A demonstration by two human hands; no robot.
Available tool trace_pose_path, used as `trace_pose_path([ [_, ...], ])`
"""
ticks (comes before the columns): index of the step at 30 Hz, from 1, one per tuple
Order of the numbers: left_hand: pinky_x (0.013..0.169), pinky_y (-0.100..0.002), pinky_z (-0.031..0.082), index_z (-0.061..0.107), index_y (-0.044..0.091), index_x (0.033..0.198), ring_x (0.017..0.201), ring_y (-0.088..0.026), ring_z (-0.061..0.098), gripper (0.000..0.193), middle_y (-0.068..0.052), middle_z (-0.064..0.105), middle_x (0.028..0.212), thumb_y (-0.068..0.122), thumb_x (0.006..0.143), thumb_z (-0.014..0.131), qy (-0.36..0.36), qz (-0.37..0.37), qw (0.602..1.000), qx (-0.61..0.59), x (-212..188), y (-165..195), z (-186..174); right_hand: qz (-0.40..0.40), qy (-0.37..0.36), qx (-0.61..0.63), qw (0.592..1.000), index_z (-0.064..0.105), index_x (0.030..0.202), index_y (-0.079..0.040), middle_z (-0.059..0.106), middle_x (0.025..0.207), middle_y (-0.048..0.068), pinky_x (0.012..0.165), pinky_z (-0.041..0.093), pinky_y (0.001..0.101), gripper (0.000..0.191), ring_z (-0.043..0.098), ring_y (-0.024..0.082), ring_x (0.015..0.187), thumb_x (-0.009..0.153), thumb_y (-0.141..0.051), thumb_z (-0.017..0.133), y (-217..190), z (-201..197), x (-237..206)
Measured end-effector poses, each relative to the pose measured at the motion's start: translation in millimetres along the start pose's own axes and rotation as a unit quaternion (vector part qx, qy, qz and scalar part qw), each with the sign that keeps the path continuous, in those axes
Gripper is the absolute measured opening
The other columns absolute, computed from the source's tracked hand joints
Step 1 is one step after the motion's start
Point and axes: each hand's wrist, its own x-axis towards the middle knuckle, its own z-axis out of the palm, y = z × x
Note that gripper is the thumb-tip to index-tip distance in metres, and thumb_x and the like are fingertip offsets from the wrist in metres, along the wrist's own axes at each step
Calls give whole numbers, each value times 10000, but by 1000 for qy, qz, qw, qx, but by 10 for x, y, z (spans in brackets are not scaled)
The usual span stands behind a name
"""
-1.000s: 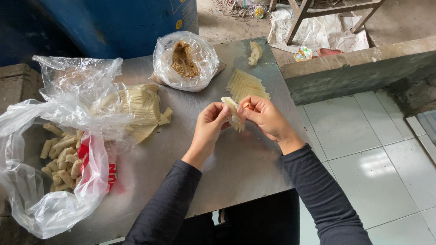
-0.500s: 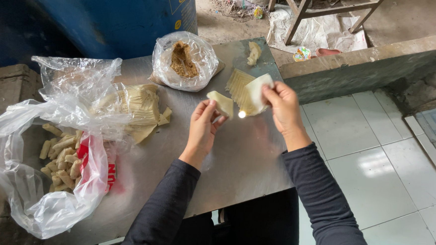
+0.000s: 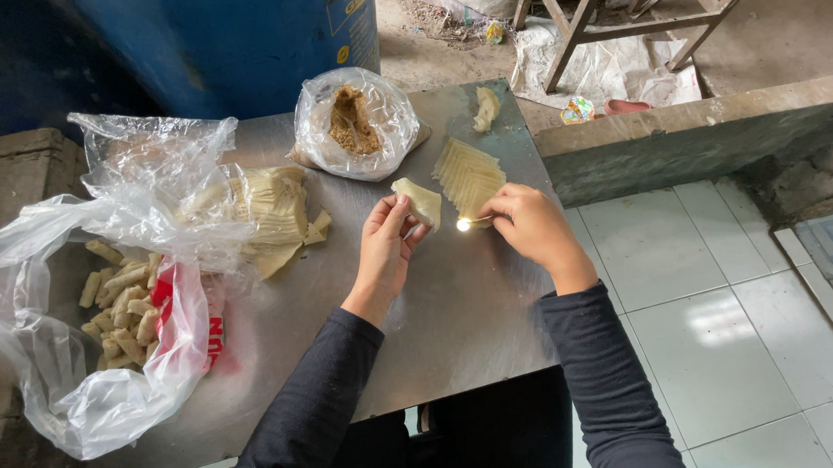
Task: The person sits at a metal table and folds thin dough wrappers one at a time into closed triangular parcels, pressing the seams by hand and stacking the finished parcels on the table. Near the end, the person uses a small stick to scoop brown filling from a plastic-lined bag onto a folded wrapper.
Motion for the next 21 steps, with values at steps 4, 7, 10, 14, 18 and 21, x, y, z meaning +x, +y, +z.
trace_pose_path([
  [4,850,-307,583,629,84,1073,897,-78,621,159,20,643,963,235,1039,595,1,-4,1000,12,-11,-4,19,-5,-4,0,1000,776,970,-79,710,942,96,782,544,393,201,689,293,875,822,-22,653,-24,-29,-6],
  [7,848,-306,582,626,83,1083,895,-76,615,160,21,628,954,238,1048,600,4,-4,1000,17,-15,-4,25,-7,-14,-10,1000,774,966,-74,710,936,100,772,540,404,159,687,299,861,836,-72,682,-49,-63,-5],
  [10,849,-308,584,626,82,1086,891,-79,617,172,17,631,956,246,1043,594,0,-6,1000,20,-13,-2,35,-5,-21,-15,1000,768,944,-66,709,925,104,747,534,408,125,682,306,828,864,-155,731,-59,-97,13],
  [14,853,-303,579,625,83,1088,901,-83,618,178,20,608,941,253,1049,594,-1,-6,1000,26,-20,2,43,13,13,6,1000,751,937,-50,695,902,109,722,529,386,135,676,289,793,894,-178,746,-36,-91,26],
  [18,862,-300,578,631,82,1094,903,-81,609,189,22,600,939,263,1055,591,-6,-10,999,31,-34,-12,41,93,57,17,994,713,948,-23,677,887,110,681,519,369,148,671,262,763,930,-169,734,44,-81,-2],
  [21,854,-299,575,632,79,1090,904,-82,611,191,18,610,953,262,1053,590,-12,-10,1000,25,-42,-23,29,130,60,-13,990,701,923,-13,672,887,116,703,526,382,136,671,270,780,896,-140,742,155,-142,-49],
])
